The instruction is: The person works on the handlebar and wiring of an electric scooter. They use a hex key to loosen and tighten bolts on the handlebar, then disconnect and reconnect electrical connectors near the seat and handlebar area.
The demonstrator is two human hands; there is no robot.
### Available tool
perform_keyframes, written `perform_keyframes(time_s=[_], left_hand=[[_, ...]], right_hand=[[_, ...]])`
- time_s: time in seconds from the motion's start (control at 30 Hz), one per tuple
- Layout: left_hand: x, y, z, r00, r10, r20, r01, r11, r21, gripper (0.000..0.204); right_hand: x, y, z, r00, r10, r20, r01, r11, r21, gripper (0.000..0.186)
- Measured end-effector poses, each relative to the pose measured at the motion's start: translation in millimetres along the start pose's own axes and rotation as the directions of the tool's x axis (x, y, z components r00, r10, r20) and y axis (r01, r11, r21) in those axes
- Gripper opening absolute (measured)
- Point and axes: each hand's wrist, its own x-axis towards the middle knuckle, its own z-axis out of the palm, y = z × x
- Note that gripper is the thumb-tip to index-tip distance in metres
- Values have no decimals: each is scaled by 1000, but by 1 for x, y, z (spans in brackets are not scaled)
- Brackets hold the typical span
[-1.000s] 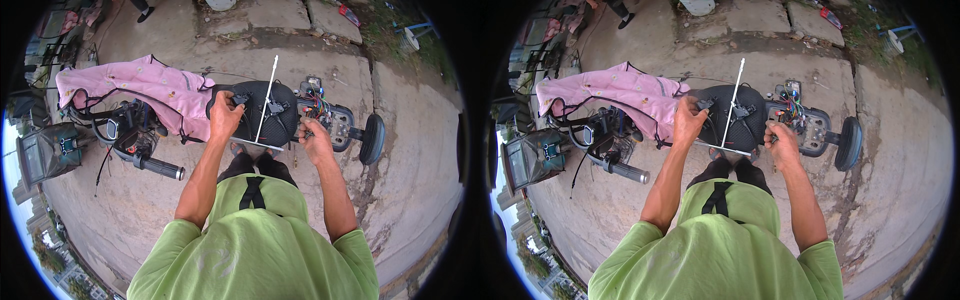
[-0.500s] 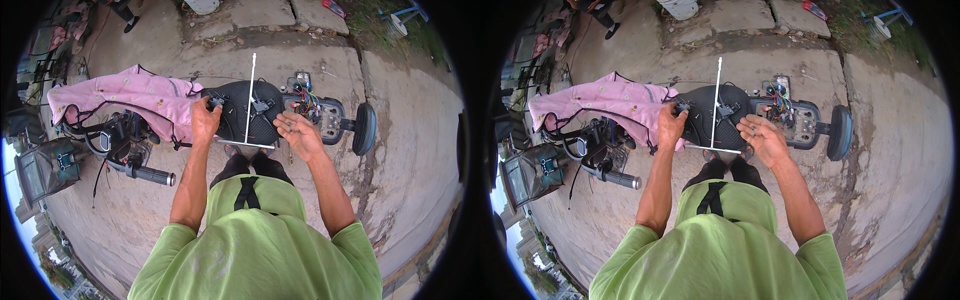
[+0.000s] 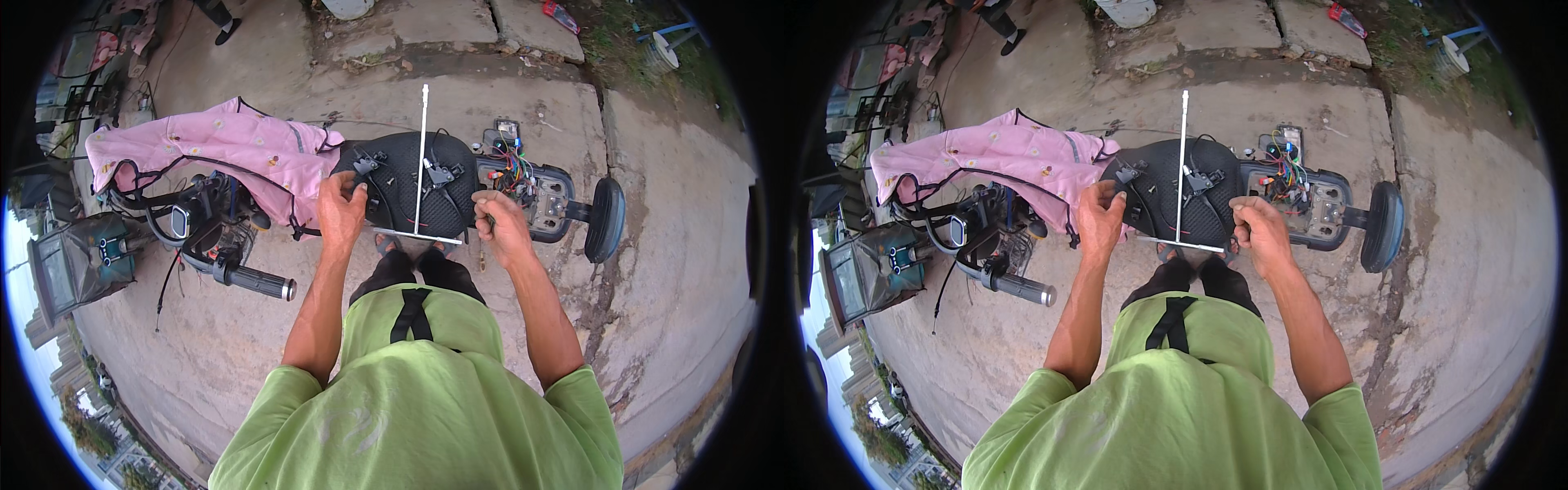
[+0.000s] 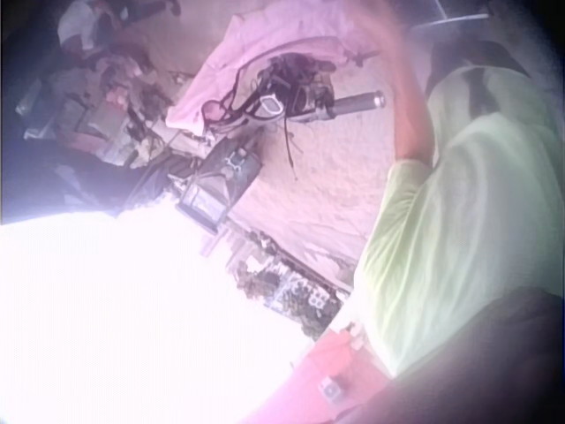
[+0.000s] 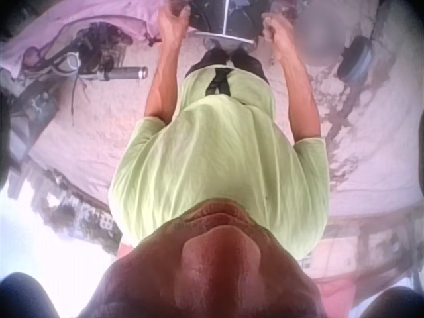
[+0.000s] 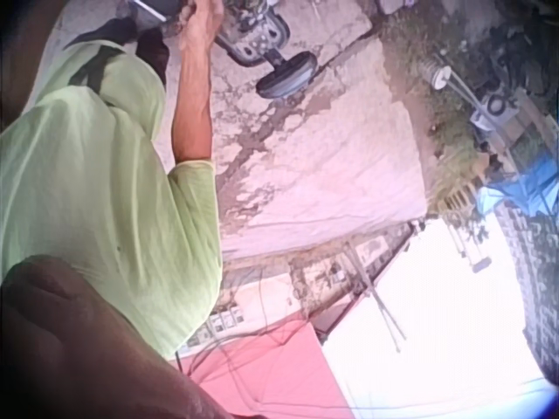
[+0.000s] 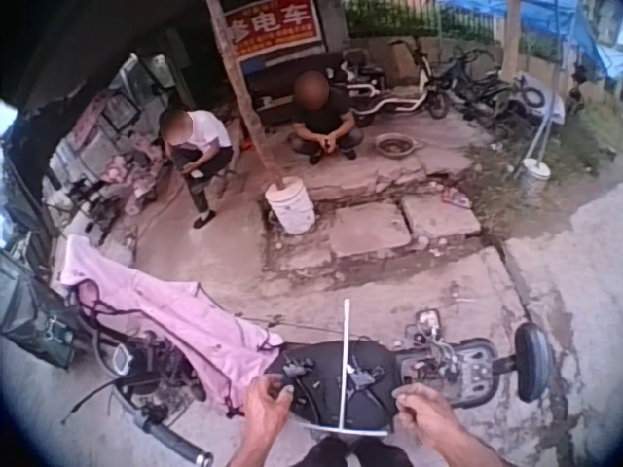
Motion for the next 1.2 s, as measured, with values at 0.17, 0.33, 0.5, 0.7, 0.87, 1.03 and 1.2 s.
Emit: perform_keyframes(time_s=[0.17, 0.33, 0.5, 0.7, 0.87, 1.03, 1.2], left_hand=[[-19, -9, 2, 966, -78, 246, 29, 980, 197, 34], [-22, -13, 7, 982, -24, 187, -24, 969, 246, 29], [-19, -17, 8, 977, -101, 186, 71, 985, 160, 28], [-19, -33, 14, 986, -56, 159, 51, 998, 33, 28], [-22, -23, 11, 978, -128, 167, 131, 991, -11, 31], [-37, -2, -6, 982, -173, 76, 178, 981, -72, 27], [-66, -5, -17, 995, -67, 79, 82, 976, -203, 24]], right_hand=[[-5, 4, 9, 1000, -9, 4, 10, 990, -143, 13], [-4, 10, 16, 998, -59, -3, 56, 958, -281, 12], [-3, 17, 8, 999, -51, -6, 47, 949, -310, 13], [1, 41, 13, 962, -263, 70, 264, 837, -480, 21], [-9, 38, 13, 981, -188, 40, 183, 850, -494, 19], [-40, 20, 29, 992, -124, 16, 115, 858, -501, 15], [-48, 33, 24, 978, -151, 144, 202, 851, -485, 9]])
